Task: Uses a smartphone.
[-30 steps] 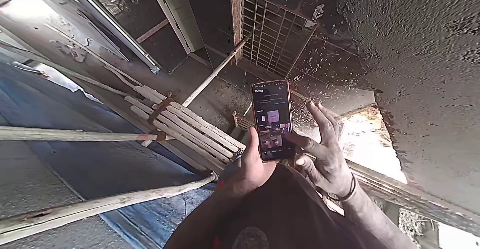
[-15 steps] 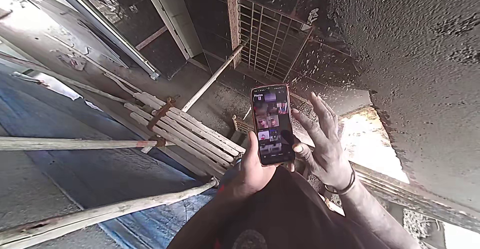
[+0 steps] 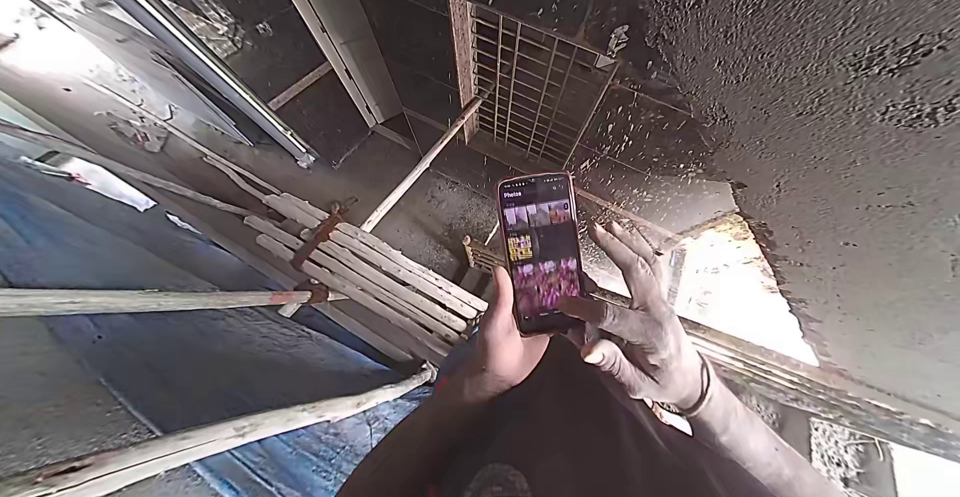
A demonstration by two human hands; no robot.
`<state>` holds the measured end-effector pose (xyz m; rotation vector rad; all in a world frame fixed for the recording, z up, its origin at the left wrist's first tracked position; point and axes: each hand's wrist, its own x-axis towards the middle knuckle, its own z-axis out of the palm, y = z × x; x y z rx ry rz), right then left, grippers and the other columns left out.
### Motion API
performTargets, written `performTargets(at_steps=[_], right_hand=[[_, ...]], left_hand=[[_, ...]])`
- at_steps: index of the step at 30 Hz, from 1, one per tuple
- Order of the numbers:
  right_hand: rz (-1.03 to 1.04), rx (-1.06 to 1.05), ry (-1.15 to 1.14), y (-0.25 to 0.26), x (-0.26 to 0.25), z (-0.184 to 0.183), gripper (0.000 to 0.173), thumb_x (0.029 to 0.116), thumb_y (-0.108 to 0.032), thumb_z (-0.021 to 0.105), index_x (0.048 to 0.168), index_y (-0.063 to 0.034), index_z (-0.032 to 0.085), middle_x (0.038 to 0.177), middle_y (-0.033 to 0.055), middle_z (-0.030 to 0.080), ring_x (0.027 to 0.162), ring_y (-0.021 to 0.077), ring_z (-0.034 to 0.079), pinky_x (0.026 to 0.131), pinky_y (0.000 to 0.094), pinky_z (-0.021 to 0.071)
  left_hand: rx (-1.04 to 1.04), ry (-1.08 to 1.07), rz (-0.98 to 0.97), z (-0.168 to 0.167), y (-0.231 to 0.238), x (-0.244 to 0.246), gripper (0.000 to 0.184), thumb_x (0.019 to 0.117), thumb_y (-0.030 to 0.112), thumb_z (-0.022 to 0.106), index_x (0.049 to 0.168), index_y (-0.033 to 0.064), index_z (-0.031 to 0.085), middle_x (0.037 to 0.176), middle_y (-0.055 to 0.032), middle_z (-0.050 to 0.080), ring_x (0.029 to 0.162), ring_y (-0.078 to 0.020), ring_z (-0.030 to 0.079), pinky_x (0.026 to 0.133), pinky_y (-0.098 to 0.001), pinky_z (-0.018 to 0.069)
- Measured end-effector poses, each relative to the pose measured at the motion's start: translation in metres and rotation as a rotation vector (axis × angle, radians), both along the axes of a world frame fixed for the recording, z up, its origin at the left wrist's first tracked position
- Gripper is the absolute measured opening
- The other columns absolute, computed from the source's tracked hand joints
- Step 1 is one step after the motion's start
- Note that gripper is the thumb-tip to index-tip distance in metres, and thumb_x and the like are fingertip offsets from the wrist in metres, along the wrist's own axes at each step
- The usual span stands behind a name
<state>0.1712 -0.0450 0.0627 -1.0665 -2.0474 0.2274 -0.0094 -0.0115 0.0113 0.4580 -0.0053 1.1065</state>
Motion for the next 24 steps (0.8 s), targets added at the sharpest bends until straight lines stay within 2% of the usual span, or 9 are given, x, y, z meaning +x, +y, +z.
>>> performTargets(at_steps=[7,10,12,14,18,21,24], right_hand=[[-0.038,-0.005,0.004,0.004,-0.002,-0.003,0.047,0.1019,-0.063,0.043,0.119,-0.0318,0.074,0.158,0.0205,0.041,0.153,0.04,0.024,0.124,0.0588,0.023],[-0.119,-0.005,-0.027,0.009,-0.001,0.0,0.056,0.1021,-0.065,0.039,0.135,-0.0291,0.066,0.161,0.0209,0.037,0.154,0.04,0.024,0.123,0.0602,0.0243],[-0.124,0.0,-0.02,0.01,-0.002,0.004,0.06,0.1022,-0.066,0.037,0.14,-0.0269,0.063,0.162,0.0213,0.035,0.154,0.0399,0.024,0.123,0.0591,0.0252],[-0.1,0.0,-0.02,0.008,-0.002,0.005,0.059,0.1016,-0.067,0.038,0.138,-0.0282,0.064,0.161,0.0212,0.037,0.153,0.0399,0.025,0.123,0.0586,0.0262],[-0.03,0.007,0.0,0.007,-0.004,0.001,0.049,0.1012,-0.065,0.043,0.122,-0.0316,0.073,0.158,0.0213,0.041,0.153,0.0397,0.025,0.124,0.0575,0.0242],[-0.032,0.009,0.009,0.01,-0.003,-0.001,0.047,0.1012,-0.064,0.044,0.117,-0.032,0.074,0.158,0.021,0.041,0.153,0.04,0.025,0.124,0.058,0.0243],[-0.113,0.005,-0.021,0.013,-0.004,0.0,0.058,0.1013,-0.067,0.038,0.135,-0.0299,0.066,0.162,0.0208,0.035,0.154,0.0397,0.022,0.124,0.0589,0.0231]], left_hand=[[-0.002,-0.026,-0.001,-0.001,0.0,-0.001,0.06,0.1008,0.06,0.047,0.139,0.0145,0.057,0.132,-0.0113,0.065,0.125,-0.0247,0.062,0.105,-0.0496,0.0499],[-0.01,-0.014,-0.014,0.001,0.0,-0.002,0.059,0.1013,0.06,0.046,0.139,0.0152,0.055,0.131,-0.0109,0.065,0.122,-0.0243,0.063,0.101,-0.0474,0.053],[-0.001,-0.026,-0.022,0.0,0.001,-0.002,0.06,0.102,0.059,0.044,0.139,0.014,0.056,0.131,-0.0122,0.065,0.122,-0.0251,0.063,0.101,-0.0477,0.0527],[0.007,-0.034,-0.019,-0.001,0.001,-0.002,0.059,0.1025,0.059,0.044,0.139,0.0139,0.056,0.131,-0.0121,0.065,0.123,-0.0247,0.062,0.103,-0.0481,0.0511],[0.009,-0.027,-0.001,-0.001,0.002,-0.002,0.059,0.1022,0.059,0.044,0.137,0.0137,0.059,0.129,-0.0115,0.067,0.123,-0.0241,0.063,0.105,-0.0485,0.0501],[0.011,-0.018,0.004,-0.002,0.003,-0.003,0.059,0.1018,0.06,0.045,0.137,0.0144,0.059,0.129,-0.011,0.067,0.123,-0.024,0.063,0.104,-0.0483,0.0504],[-0.006,-0.016,0.0,0.001,0.002,-0.004,0.059,0.1017,0.06,0.045,0.137,0.0143,0.058,0.129,-0.0116,0.066,0.12,-0.0241,0.064,0.1,-0.0465,0.0533]])
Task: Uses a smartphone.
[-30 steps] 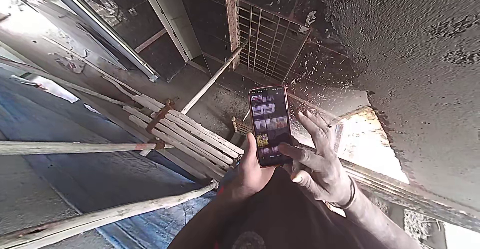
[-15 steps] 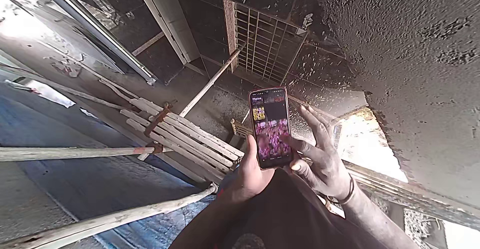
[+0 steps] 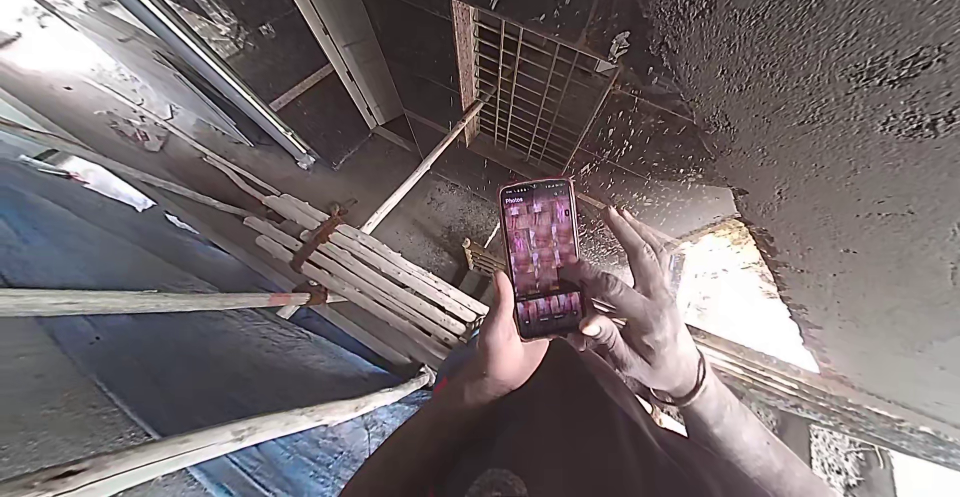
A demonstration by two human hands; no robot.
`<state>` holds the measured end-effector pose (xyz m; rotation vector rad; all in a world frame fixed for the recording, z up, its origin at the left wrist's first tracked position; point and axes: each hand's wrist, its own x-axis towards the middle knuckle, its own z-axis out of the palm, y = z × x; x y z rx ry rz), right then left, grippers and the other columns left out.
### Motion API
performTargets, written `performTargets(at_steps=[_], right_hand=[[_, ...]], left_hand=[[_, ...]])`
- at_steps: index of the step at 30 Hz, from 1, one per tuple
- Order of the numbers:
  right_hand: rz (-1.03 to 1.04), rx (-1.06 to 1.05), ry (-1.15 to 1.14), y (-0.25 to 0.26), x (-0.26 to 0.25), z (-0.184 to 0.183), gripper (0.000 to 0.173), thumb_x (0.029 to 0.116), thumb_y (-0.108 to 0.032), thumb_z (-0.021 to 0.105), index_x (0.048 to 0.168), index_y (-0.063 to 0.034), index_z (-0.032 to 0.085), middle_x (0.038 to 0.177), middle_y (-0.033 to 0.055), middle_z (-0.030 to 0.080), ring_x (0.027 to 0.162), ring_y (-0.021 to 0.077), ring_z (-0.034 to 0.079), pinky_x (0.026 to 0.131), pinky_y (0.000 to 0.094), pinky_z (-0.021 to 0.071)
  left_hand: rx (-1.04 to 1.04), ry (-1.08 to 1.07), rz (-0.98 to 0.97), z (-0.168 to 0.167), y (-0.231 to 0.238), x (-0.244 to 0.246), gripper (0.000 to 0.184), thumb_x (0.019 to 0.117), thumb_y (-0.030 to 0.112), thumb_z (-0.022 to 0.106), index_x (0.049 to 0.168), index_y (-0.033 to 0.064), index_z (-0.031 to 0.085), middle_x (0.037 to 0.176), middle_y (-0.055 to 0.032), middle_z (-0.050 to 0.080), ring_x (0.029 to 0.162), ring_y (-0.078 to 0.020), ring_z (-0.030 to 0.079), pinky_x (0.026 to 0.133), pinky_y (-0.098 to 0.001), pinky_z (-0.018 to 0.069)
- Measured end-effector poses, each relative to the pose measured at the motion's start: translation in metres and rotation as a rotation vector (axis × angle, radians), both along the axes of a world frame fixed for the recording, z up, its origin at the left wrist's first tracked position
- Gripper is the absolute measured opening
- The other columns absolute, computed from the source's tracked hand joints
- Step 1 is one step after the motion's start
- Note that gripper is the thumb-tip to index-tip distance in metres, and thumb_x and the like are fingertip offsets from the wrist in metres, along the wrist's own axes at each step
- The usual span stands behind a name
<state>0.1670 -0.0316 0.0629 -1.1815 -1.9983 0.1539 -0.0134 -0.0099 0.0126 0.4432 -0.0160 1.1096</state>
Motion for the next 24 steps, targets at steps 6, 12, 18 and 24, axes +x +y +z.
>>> performTargets(at_steps=[6,12,18,24], right_hand=[[0.06,-0.004,0.009,-0.004,-0.005,-0.002,0.05,0.1012,-0.065,0.043,0.129,-0.0325,0.07,0.16,0.0215,0.039,0.154,0.04,0.024,0.124,0.0579,0.0235],[0.041,-0.009,0.016,-0.001,-0.006,-0.003,0.049,0.1014,-0.064,0.043,0.125,-0.0318,0.072,0.16,0.0221,0.037,0.153,0.0406,0.024,0.124,0.0587,0.0244],[0.011,0.001,0.02,0.007,-0.004,0.001,0.052,0.1014,-0.066,0.042,0.128,-0.0315,0.07,0.162,0.0207,0.036,0.154,0.0407,0.022,0.123,0.0604,0.0241],[-0.008,0.008,0.026,0.01,-0.003,0.006,0.054,0.1012,-0.065,0.043,0.128,-0.0277,0.071,0.16,0.0226,0.037,0.154,0.0416,0.023,0.123,0.0613,0.0241]], left_hand=[[0.014,0.004,0.012,-0.002,-0.001,-0.003,0.058,0.1014,0.06,0.045,0.136,0.0159,0.059,0.129,-0.0097,0.067,0.122,-0.0229,0.063,0.104,-0.0469,0.0515],[0.027,-0.016,0.006,-0.004,-0.002,-0.004,0.059,0.1024,0.059,0.044,0.138,0.0146,0.057,0.129,-0.011,0.066,0.121,-0.0231,0.064,0.102,-0.046,0.0526],[0.028,0.0,-0.04,-0.004,-0.002,-0.003,0.062,0.1006,0.063,0.044,0.135,0.0142,0.059,0.123,-0.0131,0.068,0.108,-0.0248,0.069,0.085,-0.0436,0.0593],[0.017,0.008,-0.018,-0.005,-0.003,-0.002,0.062,0.1009,0.063,0.044,0.138,0.0147,0.056,0.127,-0.0127,0.066,0.114,-0.0254,0.066,0.091,-0.046,0.0573]])
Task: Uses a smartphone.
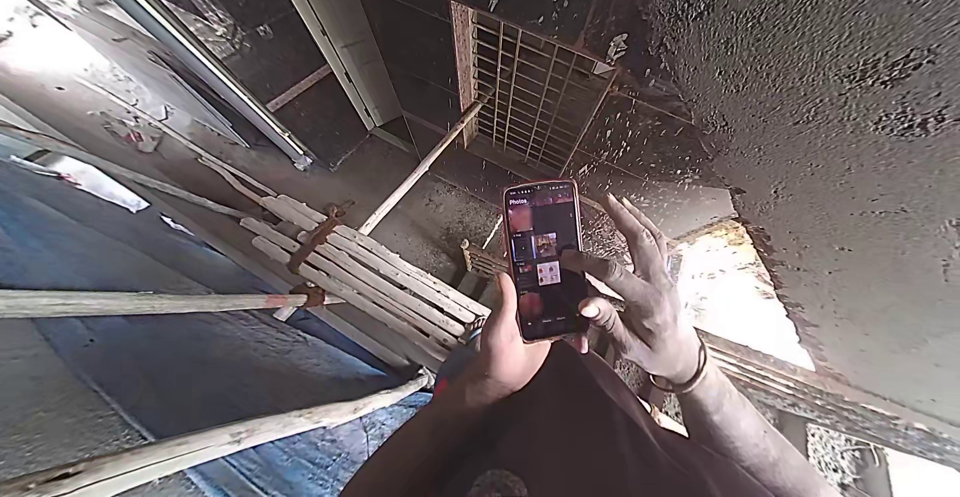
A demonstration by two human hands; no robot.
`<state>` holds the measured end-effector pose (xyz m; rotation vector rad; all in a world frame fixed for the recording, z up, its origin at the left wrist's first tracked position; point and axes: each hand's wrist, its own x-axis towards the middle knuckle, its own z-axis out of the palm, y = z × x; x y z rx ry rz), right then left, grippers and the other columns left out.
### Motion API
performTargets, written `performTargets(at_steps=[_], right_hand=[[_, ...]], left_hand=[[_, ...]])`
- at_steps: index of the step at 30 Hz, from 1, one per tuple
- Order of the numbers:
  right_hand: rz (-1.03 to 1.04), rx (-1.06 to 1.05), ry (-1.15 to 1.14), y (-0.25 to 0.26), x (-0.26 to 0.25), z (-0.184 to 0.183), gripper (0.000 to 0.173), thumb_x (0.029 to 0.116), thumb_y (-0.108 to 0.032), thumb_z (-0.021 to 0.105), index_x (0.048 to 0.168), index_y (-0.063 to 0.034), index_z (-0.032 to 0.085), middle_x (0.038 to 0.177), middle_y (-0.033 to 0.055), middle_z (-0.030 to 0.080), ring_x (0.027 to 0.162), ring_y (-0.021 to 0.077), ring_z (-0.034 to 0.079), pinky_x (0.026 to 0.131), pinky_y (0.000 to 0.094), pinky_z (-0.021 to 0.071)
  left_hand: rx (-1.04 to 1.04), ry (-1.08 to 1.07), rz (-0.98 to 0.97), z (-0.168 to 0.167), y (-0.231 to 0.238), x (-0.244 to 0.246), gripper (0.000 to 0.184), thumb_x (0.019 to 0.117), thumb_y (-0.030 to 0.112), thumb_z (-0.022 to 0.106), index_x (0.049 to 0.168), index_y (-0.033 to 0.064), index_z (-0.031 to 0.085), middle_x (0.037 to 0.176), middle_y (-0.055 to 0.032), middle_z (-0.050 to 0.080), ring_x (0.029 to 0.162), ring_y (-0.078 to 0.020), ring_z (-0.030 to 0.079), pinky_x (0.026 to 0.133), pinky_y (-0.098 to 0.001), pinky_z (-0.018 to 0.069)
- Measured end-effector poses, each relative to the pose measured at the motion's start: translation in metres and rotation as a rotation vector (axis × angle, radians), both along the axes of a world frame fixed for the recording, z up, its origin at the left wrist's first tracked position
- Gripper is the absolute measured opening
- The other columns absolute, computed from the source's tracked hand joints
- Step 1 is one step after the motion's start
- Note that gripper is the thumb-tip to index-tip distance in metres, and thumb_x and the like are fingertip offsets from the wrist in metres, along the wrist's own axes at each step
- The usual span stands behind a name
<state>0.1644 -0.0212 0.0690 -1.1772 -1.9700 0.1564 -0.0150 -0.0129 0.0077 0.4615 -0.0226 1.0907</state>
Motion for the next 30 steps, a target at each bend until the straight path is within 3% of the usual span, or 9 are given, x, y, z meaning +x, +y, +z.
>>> performTargets(at_steps=[4,6,10,16,19,25,30], right_hand=[[-0.002,0.011,-0.011,-0.001,0.0,0.004,0.06,0.1013,-0.066,0.041,0.138,-0.0248,0.064,0.161,0.0218,0.036,0.154,0.0414,0.024,0.123,0.0611,0.0248],[0.021,0.002,-0.002,-0.004,-0.001,0.004,0.061,0.1009,-0.067,0.041,0.138,-0.0248,0.065,0.162,0.0213,0.036,0.153,0.0408,0.024,0.123,0.0606,0.0255],[0.063,-0.007,-0.006,-0.01,-0.003,0.0,0.056,0.1007,-0.066,0.042,0.135,-0.028,0.066,0.16,0.0224,0.036,0.153,0.0393,0.025,0.123,0.0576,0.0266],[0.118,0.002,0.017,-0.021,-0.006,-0.002,0.049,0.1009,-0.064,0.045,0.126,-0.031,0.071,0.158,0.022,0.04,0.153,0.0402,0.025,0.124,0.0575,0.0252],[0.101,0.0,0.015,-0.019,-0.004,-0.005,0.047,0.1004,-0.064,0.047,0.121,-0.0305,0.073,0.159,0.0213,0.04,0.153,0.0398,0.024,0.124,0.0579,0.0238],[0.012,-0.033,0.022,-0.012,0.0,-0.001,0.054,0.1014,-0.065,0.042,0.128,-0.0276,0.071,0.162,0.0203,0.034,0.154,0.0398,0.02,0.124,0.0606,0.021],[0.007,-0.022,0.016,-0.013,-0.002,0.001,0.056,0.1016,-0.065,0.041,0.13,-0.0262,0.07,0.162,0.0214,0.035,0.154,0.0402,0.021,0.124,0.0597,0.0226]], left_hand=[[0.006,0.0,-0.021,0.002,0.0,-0.001,0.062,0.1003,0.064,0.044,0.138,0.0163,0.057,0.126,-0.0123,0.067,0.111,-0.0249,0.068,0.087,-0.044,0.0588],[0.012,-0.014,-0.021,0.004,0.0,-0.001,0.062,0.1008,0.063,0.043,0.137,0.0155,0.058,0.124,-0.013,0.068,0.108,-0.0249,0.069,0.084,-0.0431,0.0596],[0.008,-0.038,0.005,0.005,0.0,-0.002,0.058,0.1025,0.059,0.044,0.138,0.0152,0.058,0.129,-0.0106,0.067,0.121,-0.0231,0.064,0.1,-0.0459,0.0536],[0.025,-0.046,0.013,0.002,-0.001,-0.003,0.059,0.1026,0.058,0.045,0.139,0.0135,0.056,0.132,-0.0113,0.065,0.125,-0.0233,0.061,0.106,-0.0471,0.0493],[0.028,-0.042,0.003,0.003,-0.002,-0.003,0.059,0.1023,0.058,0.045,0.138,0.0132,0.058,0.13,-0.0109,0.066,0.123,-0.0229,0.063,0.104,-0.0465,0.0509],[0.053,-0.01,-0.035,0.003,-0.003,-0.005,0.062,0.1026,0.062,0.04,0.139,0.0142,0.056,0.129,-0.0136,0.065,0.114,-0.0258,0.066,0.089,-0.0446,0.0582],[0.055,-0.019,-0.038,0.004,-0.004,-0.005,0.062,0.1027,0.062,0.04,0.138,0.0132,0.056,0.128,-0.0142,0.066,0.112,-0.0259,0.067,0.086,-0.0437,0.0591]])
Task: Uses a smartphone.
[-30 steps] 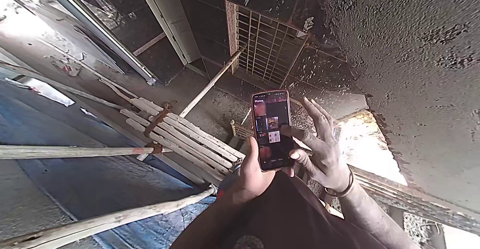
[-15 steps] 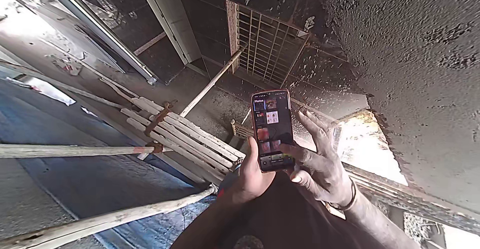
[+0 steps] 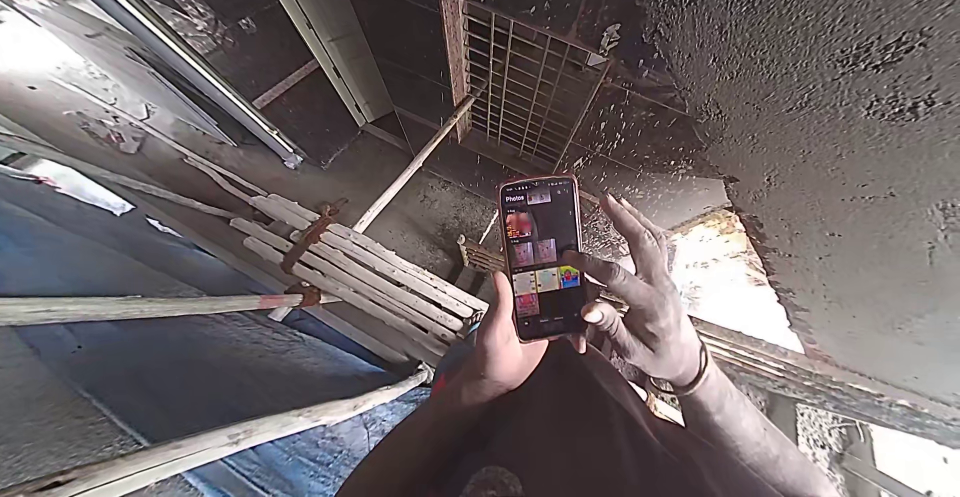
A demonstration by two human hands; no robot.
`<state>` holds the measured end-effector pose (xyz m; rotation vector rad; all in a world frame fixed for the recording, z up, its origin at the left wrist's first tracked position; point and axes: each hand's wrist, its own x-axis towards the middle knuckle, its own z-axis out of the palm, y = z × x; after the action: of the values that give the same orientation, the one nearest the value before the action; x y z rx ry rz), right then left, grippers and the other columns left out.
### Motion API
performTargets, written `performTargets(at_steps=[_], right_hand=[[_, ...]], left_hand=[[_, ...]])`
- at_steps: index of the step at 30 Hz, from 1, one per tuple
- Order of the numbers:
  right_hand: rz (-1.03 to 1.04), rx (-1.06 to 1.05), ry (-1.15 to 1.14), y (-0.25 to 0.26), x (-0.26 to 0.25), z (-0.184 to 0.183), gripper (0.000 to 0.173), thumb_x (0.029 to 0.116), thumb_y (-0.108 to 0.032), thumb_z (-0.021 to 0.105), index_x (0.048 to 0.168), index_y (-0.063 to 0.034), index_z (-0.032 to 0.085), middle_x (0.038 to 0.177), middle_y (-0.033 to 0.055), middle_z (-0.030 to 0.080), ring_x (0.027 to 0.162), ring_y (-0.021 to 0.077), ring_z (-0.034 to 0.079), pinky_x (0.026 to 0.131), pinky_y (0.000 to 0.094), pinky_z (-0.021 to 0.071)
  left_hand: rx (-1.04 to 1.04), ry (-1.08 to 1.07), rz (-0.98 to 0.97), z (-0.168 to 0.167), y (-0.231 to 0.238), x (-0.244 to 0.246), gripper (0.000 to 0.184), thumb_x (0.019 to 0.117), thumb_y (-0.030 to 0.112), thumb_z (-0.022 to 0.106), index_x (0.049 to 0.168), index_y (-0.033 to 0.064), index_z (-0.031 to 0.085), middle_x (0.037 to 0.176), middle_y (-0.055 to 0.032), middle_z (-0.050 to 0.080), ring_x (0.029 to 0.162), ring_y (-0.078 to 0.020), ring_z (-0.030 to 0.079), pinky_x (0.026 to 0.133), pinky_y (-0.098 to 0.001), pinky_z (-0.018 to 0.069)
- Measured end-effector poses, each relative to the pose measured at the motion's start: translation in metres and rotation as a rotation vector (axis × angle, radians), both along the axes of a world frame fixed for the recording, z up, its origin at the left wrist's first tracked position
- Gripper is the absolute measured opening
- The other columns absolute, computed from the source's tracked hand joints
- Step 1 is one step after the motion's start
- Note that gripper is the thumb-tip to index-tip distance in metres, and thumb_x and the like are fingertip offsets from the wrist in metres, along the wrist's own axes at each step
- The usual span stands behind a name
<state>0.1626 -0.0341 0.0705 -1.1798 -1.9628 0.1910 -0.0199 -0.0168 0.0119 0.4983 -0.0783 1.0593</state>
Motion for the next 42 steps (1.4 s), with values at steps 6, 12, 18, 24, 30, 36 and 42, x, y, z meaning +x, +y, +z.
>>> performTargets(at_steps=[6,12,18,24,30,36,42], right_hand=[[0.07,0.047,-0.017,-0.01,-0.007,0.001,0.051,0.1018,-0.064,0.042,0.132,-0.0324,0.067,0.162,0.018,0.035,0.155,0.0363,0.021,0.123,0.0572,0.0224],[0.055,0.058,-0.075,-0.011,-0.011,-0.005,0.051,0.1014,-0.065,0.041,0.134,-0.0337,0.066,0.163,0.0194,0.034,0.155,0.0379,0.02,0.124,0.0574,0.0225],[0.047,0.06,-0.051,-0.013,-0.01,-0.003,0.052,0.1019,-0.064,0.041,0.132,-0.0305,0.067,0.162,0.0183,0.035,0.155,0.0368,0.02,0.125,0.057,0.0221],[0.051,0.062,-0.022,-0.014,-0.008,-0.006,0.051,0.1011,-0.064,0.044,0.128,-0.0286,0.069,0.161,0.0192,0.036,0.154,0.0377,0.022,0.124,0.0569,0.0244],[0.047,0.069,-0.007,-0.015,-0.006,-0.005,0.051,0.101,-0.063,0.045,0.126,-0.0264,0.07,0.16,0.0178,0.037,0.154,0.0369,0.022,0.125,0.0559,0.0236],[0.057,0.063,0.038,-0.017,-0.003,-0.004,0.049,0.1015,-0.061,0.046,0.125,-0.0263,0.07,0.16,0.0166,0.038,0.154,0.0368,0.023,0.124,0.0559,0.0248],[0.052,0.059,0.074,-0.02,0.0,-0.003,0.048,0.1015,-0.061,0.046,0.125,-0.0278,0.07,0.16,0.0168,0.039,0.153,0.0384,0.024,0.123,0.0579,0.0256]], left_hand=[[-0.017,-0.021,0.032,0.0,-0.002,-0.001,0.058,0.1033,0.058,0.042,0.139,0.0146,0.057,0.13,-0.01,0.066,0.122,-0.0221,0.063,0.104,-0.0454,0.0514],[-0.017,-0.039,0.031,-0.002,-0.003,-0.001,0.057,0.1034,0.057,0.043,0.139,0.0138,0.057,0.13,-0.0099,0.066,0.123,-0.021,0.063,0.105,-0.0443,0.0506],[-0.039,-0.034,0.042,-0.002,-0.004,0.0,0.058,0.1032,0.057,0.044,0.139,0.013,0.056,0.131,-0.011,0.066,0.124,-0.0228,0.062,0.106,-0.0463,0.0499],[-0.038,-0.037,0.026,-0.003,-0.005,0.001,0.059,0.1029,0.058,0.044,0.141,0.0145,0.054,0.132,-0.011,0.065,0.124,-0.024,0.062,0.105,-0.0472,0.0503],[-0.055,-0.032,0.033,-0.002,-0.005,0.002,0.058,0.1026,0.057,0.045,0.14,0.014,0.056,0.132,-0.0109,0.065,0.124,-0.0234,0.062,0.105,-0.0468,0.0501],[-0.061,-0.034,0.016,0.001,-0.005,0.003,0.06,0.102,0.059,0.045,0.14,0.0145,0.055,0.133,-0.0112,0.064,0.125,-0.0245,0.061,0.107,-0.0489,0.0485],[-0.079,-0.039,0.022,0.005,-0.007,0.004,0.06,0.1017,0.059,0.046,0.141,0.0145,0.055,0.133,-0.0123,0.064,0.126,-0.0263,0.06,0.107,-0.051,0.048]])
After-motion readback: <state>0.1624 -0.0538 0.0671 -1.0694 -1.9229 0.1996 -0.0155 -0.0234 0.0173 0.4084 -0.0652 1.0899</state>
